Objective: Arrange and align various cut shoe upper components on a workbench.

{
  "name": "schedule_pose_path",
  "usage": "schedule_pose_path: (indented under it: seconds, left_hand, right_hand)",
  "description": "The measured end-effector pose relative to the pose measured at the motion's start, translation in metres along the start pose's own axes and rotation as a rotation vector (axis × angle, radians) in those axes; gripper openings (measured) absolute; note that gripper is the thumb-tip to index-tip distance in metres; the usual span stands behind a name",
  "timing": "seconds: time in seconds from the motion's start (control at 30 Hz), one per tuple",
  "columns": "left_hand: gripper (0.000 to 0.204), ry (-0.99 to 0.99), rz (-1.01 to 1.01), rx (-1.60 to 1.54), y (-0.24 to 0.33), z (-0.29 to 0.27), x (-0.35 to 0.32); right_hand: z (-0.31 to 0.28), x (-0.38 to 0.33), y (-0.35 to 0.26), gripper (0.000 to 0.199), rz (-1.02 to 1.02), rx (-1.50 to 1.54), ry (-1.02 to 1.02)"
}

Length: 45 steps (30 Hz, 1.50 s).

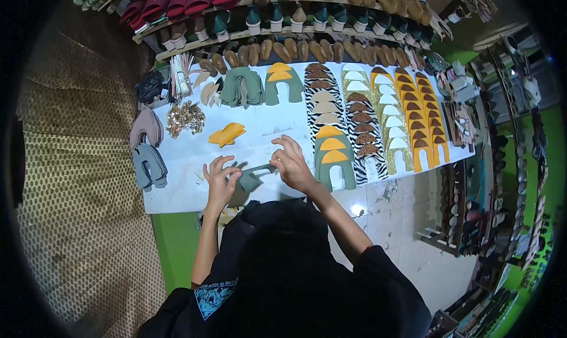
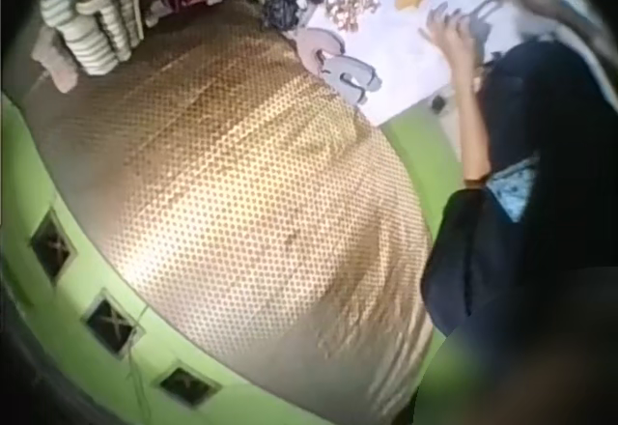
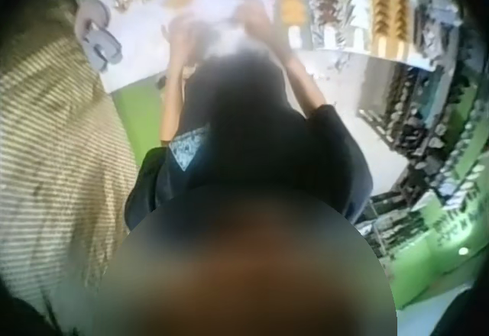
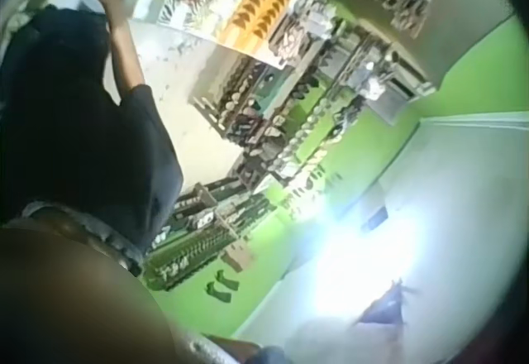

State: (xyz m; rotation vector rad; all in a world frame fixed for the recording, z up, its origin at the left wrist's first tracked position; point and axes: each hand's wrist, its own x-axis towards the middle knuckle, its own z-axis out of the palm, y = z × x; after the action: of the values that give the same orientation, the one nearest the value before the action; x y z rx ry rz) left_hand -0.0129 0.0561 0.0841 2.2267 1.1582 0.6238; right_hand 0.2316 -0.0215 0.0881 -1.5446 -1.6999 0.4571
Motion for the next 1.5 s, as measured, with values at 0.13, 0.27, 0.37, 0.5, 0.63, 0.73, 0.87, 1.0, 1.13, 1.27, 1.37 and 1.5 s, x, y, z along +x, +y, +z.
schedule_pose_path:
  seconds: [0.13, 0.27, 0.37, 0.5, 0.63, 0.73, 0.87, 1.0, 1.13, 1.27, 1.37, 1.5]
  left_hand:
    - [0.01, -0.066, -0.023, 0.051, -0.022, 0.005, -0.007]
    - [0.016, -0.142, -0.043, 0.057, -0.036, 0.005, -0.02]
    - [0.018, -0.239, -0.059, 0.027, -0.039, 0.004, -0.028]
    - [0.019, -0.407, -0.091, -0.029, -0.043, 0.007, -0.029]
    - [0.024, -0.464, -0.104, -0.004, -0.056, 0.028, -0.032]
    - [0.024, -0.472, -0.077, 0.066, -0.075, 0.059, -0.032]
    - [0.02, -0.465, -0.059, 0.272, -0.076, 0.089, -0.025]
    - [0.021, -0.411, -0.027, 0.371, -0.081, 0.102, -0.021]
    - [0.023, -0.345, 0.01, 0.39, -0.087, 0.113, -0.014]
    - [0.025, -0.281, 0.014, 0.423, -0.091, 0.112, -0.006]
    - [0.024, -0.252, 0.035, 0.429, -0.093, 0.114, 0.002]
    - [0.023, -0.201, 0.066, 0.434, -0.097, 0.117, 0.013]
  right_hand:
    - [0.028, -0.022, 0.012, 0.007, 0.041, -0.029, 0.014]
    - [0.042, -0.045, 0.008, 0.008, 0.076, -0.034, 0.009]
    - [0.047, -0.065, 0.004, 0.008, 0.165, -0.07, -0.055]
    - [0.055, -0.081, 0.011, 0.009, 0.224, -0.075, -0.028]
    - [0.069, -0.086, 0.025, 0.01, 0.256, -0.206, -0.108]
    - [0.087, -0.091, 0.045, 0.011, 0.293, -0.239, -0.134]
    - [0.104, -0.094, 0.077, 0.013, 0.309, -0.314, -0.143]
    - [0.113, -0.078, 0.094, 0.015, 0.248, -0.374, -0.163]
    - [0.12, -0.069, 0.113, 0.016, 0.196, -0.393, -0.115]
    - [0.123, -0.057, 0.114, 0.016, 0.232, -0.365, -0.162]
    - [0.124, -0.053, 0.118, 0.017, 0.204, -0.4, -0.109]
    - [0.125, -0.043, 0.122, 0.018, 0.234, -0.427, -0.141]
